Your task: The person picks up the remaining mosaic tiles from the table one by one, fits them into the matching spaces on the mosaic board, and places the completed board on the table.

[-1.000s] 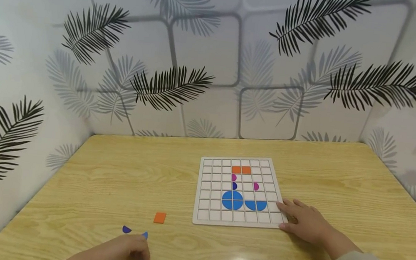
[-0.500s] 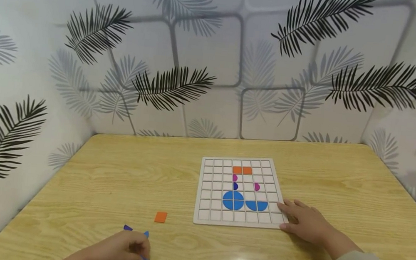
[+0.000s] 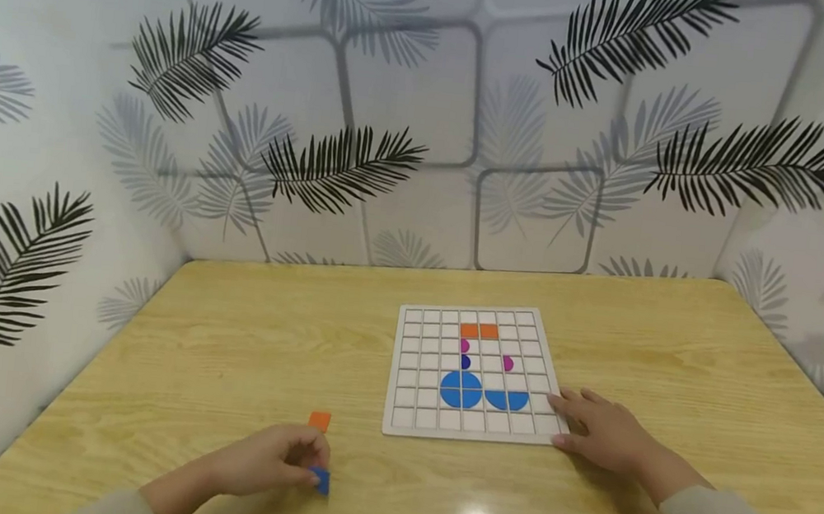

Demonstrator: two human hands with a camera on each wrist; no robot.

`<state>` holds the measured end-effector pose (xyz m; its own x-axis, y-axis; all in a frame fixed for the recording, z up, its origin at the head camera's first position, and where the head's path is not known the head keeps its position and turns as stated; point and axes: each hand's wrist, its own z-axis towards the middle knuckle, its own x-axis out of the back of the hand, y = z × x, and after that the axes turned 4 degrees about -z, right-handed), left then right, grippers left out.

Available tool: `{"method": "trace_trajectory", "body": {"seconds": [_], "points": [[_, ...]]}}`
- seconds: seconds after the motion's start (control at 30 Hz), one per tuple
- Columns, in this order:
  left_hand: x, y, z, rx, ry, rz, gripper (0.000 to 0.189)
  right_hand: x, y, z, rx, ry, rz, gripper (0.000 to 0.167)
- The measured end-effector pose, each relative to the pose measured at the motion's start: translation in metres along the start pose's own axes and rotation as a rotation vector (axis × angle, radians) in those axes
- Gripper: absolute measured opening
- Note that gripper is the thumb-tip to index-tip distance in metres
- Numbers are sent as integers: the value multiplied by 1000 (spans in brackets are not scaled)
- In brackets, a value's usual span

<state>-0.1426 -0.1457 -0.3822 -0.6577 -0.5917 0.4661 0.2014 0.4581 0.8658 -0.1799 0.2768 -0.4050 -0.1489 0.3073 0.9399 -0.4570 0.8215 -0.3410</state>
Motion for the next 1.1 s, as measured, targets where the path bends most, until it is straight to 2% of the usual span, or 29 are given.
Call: {"method": "trace_trajectory", "body": {"seconds": [0.3, 0.5, 0.63, 0.77, 1.1], "points": [[4, 12, 34, -46, -47, -61, 12, 0, 2, -2, -14, -9, 16, 61], [4, 18, 48, -57, 10, -33, 9, 0, 3, -2, -11, 0, 14, 60], [4, 24, 57, -38, 49, -36, 9, -1, 1, -2, 0, 3, 14, 60], [5, 29, 68, -38, 61, -42, 9, -2, 2, -3, 1, 5, 6, 58], [14, 39, 96, -58, 84, 42, 10, 1, 0, -3, 17, 16, -13, 57]]}}
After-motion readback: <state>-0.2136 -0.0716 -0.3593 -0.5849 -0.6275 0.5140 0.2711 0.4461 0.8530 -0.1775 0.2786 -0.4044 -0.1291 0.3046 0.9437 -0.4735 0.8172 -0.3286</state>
